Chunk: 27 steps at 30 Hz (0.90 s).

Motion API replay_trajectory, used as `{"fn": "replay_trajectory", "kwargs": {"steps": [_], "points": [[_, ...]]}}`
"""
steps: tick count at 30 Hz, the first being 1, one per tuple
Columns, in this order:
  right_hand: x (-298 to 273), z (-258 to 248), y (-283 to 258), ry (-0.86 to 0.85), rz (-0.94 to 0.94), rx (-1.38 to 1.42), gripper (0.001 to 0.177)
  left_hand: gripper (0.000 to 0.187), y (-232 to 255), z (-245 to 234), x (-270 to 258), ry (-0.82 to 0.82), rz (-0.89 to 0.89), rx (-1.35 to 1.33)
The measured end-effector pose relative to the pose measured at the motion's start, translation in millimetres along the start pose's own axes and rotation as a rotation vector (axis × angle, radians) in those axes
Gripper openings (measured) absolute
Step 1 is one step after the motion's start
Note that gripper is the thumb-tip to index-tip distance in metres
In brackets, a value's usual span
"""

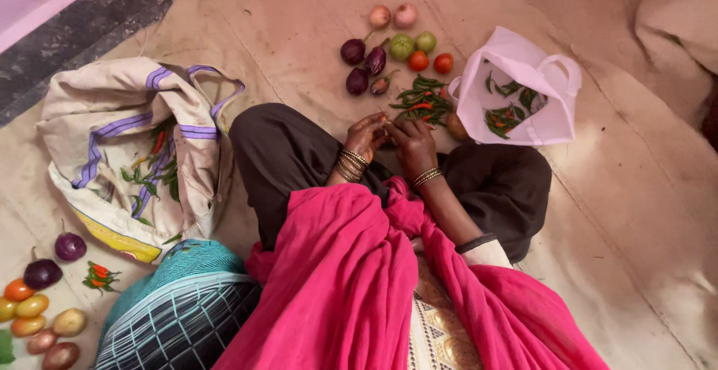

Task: The person sorts and trims green chilies by hand while sitting on the floor, placing the trimmed chilies into a white bag.

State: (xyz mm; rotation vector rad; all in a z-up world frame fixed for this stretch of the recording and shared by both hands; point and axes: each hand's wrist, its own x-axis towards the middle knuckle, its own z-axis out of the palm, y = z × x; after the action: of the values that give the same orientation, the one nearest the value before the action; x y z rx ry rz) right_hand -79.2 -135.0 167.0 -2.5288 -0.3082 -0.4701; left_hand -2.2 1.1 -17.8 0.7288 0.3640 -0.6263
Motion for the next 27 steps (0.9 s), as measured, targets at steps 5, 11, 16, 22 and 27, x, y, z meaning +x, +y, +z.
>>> {"fn": "replay_trajectory", "kwargs": {"steps": [5, 11, 16, 22, 27], "points": [[-7, -7, -5, 0.053, -0.005, -0.009, 0.039, 0.020, 6, 10, -5, 0.009, -0.019, 0.045], [-17, -3, 15, 0.122, 0.273, 0.286, 0.040, 0.019, 17, 18, -16, 0.021, -0.022, 0.057], [-6, 11, 22, 0.168, 0.280, 0.264, 0.037, 0.017, 12, 19, -14, 0.033, -0.023, 0.110], [-3, 13, 6, 0.046, -0.006, -0.014, 0.045, 0.017, 5, 5, -10, -0.012, 0.013, 0.001], [-4, 4, -1, 0.064, -0.047, -0.078, 0.037, 0.020, -1, 1, -2, 0.034, 0.022, 0.042]]}}
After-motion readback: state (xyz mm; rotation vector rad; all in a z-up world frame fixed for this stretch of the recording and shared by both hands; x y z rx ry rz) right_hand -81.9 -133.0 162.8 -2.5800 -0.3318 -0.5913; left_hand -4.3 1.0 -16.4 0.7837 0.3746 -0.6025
